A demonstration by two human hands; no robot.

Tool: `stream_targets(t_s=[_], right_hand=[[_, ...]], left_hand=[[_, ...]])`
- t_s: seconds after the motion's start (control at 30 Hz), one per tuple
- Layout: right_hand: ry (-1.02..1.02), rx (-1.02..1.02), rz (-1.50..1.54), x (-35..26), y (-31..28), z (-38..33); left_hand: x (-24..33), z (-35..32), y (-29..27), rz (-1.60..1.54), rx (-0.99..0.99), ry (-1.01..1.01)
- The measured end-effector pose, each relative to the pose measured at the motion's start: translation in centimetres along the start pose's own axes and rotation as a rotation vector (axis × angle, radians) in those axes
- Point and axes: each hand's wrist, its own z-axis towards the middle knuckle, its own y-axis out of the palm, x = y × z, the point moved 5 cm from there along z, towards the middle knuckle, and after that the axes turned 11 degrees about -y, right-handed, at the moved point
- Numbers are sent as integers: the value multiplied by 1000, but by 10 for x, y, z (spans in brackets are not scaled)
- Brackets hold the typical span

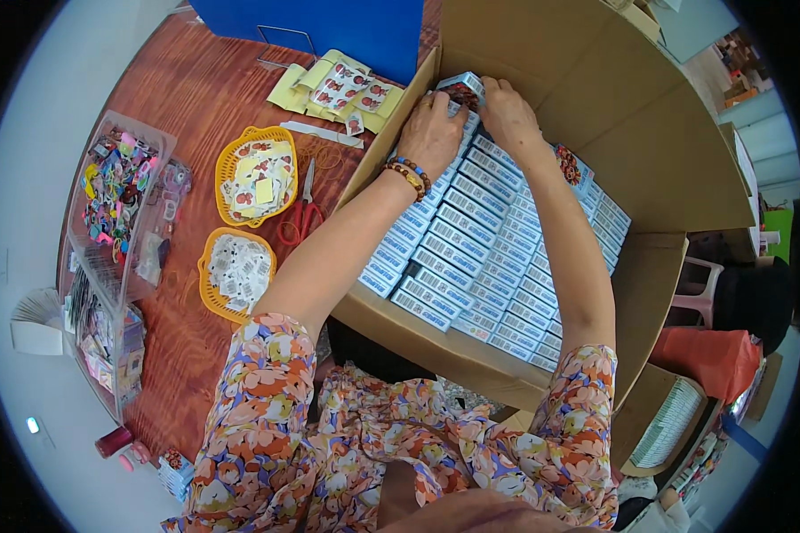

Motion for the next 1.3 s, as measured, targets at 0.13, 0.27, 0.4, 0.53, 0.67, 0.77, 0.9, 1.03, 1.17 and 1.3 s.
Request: stream_targets(t_s=[0.13,0.27,0.4,0.53,0.67,0.77,0.9,1.03,1.17,1.3], right_hand=[[-152,87,221,8,0,-9],[61,235,418,8,-4,-19],[121,28,268,-6,-14,-5],[38,-20,135,-15,-19,3],[45,-68,76,-7,-4,2],[-162,314,214,1,0,-14],[59,389,301,4,-15,-38],[246,189,133,10,-18,-37],[245,202,226,22,2,-35],[385,152,229,25,0,-28]], left_hand=[[0,-1,1,13,-37,-32],[0,-1,0,25,-3,1],[0,-1,1,17,-37,-48],[3,0,-11,-88,180,-3],[5,0,-3,44,121,71],[6,4,1,-5,78,36],[5,1,4,33,49,39],[1,1,8,-28,3,-28],[0,0,11,-9,1,-35],[1,0,9,28,11,-17]])
